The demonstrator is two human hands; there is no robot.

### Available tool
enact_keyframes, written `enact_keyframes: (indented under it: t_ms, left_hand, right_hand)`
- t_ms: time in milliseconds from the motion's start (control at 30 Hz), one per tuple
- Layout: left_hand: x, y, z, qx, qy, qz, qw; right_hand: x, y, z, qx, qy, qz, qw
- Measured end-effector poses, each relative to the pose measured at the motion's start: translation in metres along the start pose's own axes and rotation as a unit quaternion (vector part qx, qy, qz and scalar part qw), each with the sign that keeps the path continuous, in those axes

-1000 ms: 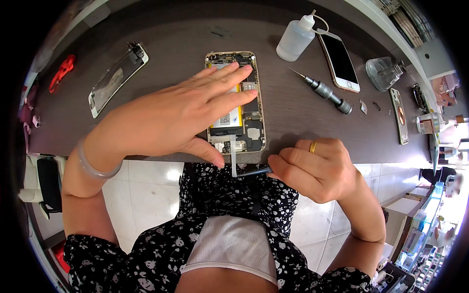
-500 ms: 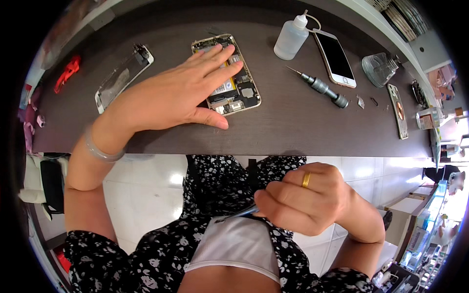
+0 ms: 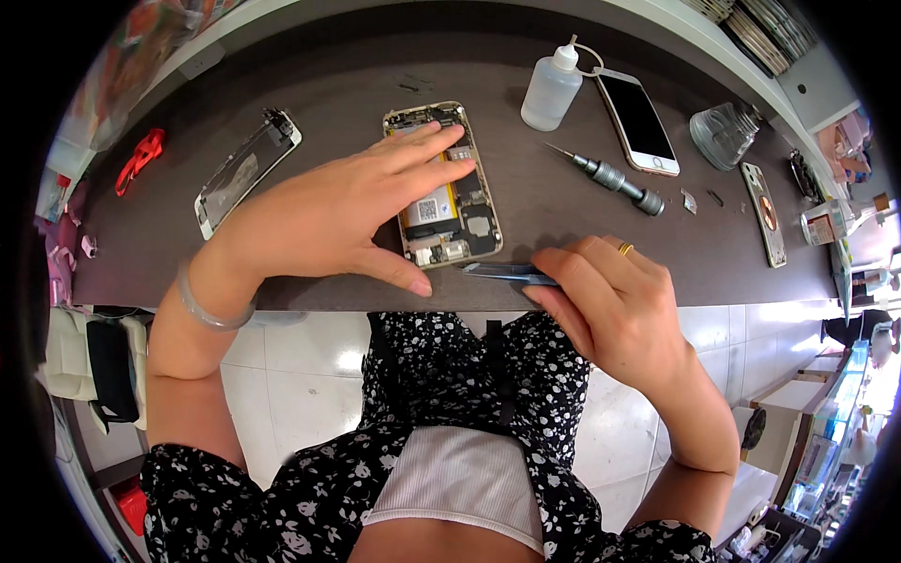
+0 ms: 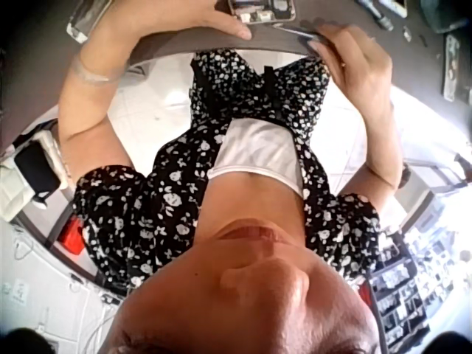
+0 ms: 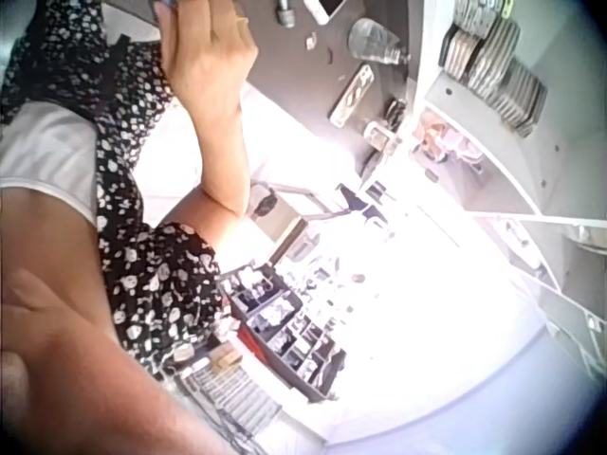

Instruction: The person repairs a disassembled smartphone at a workbench. They use a precision screwdriver to remove screws from the internal frame, then use tweezers to carefully lift and remove the battery. The person also applies a liquid from a small bottle to the internal components.

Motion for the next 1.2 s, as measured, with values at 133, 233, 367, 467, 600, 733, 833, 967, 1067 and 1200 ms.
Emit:
enact_keyframes:
  t_ms: [133, 233, 367, 467, 600, 733, 833, 967, 1067, 1200]
  left_hand:
    - [0.0, 0.001, -0.001, 0.016, 0.014, -0.05, 0.999]
    - [0.008, -0.008, 0.003, 0.034, 0.023, -0.111, 0.993]
    - [0.016, -0.016, 0.012, 0.045, 0.03, -0.247, 0.967]
    - [0.016, -0.021, 0.012, 0.066, 0.013, -0.263, 0.962]
    - [0.005, -0.022, 0.011, 0.056, -0.086, -0.409, 0.907]
    - [-0.005, -0.027, 0.01, 0.061, -0.126, -0.437, 0.889]
    - [-0.011, -0.025, 0.012, 0.066, -0.15, -0.393, 0.905]
    - [-0.009, -0.021, 0.01, 0.037, -0.138, -0.317, 0.938]
    - [-0.011, -0.017, 0.01, 0.041, -0.111, -0.289, 0.95]
    - [-0.009, -0.018, 0.01, 0.055, -0.093, -0.265, 0.958]
  right_hand:
    - [0.004, 0.001, 0.003, 0.003, 0.02, 0.023, 1.0]
    - [0.006, 0.002, 0.005, 0.0, 0.039, 0.034, 0.999]
    - [0.006, -0.004, 0.017, -0.009, 0.043, 0.016, 0.999]
    - [0.003, -0.006, 0.029, 0.013, 0.032, 0.021, 0.999]
    - [-0.001, -0.009, 0.035, 0.046, 0.02, -0.024, 0.998]
    - [-0.001, -0.006, 0.035, 0.035, 0.012, -0.023, 0.999]
    - [0.005, 0.004, 0.032, -0.011, 0.035, 0.011, 0.999]
    - [0.008, 0.012, 0.03, -0.04, 0.047, 0.06, 0.996]
    - [0.007, 0.013, 0.031, -0.06, 0.046, 0.067, 0.995]
    - [0.004, 0.014, 0.033, -0.063, 0.033, 0.073, 0.995]
Point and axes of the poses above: each hand's wrist, its own z-axis towards the middle knuckle, its own y-axis out of the palm, x = y × z, the point moved 5 cm from there along z, towards the middle knuckle, and after that the axes turned 15 degrees about -z, right-handed, at the moved point
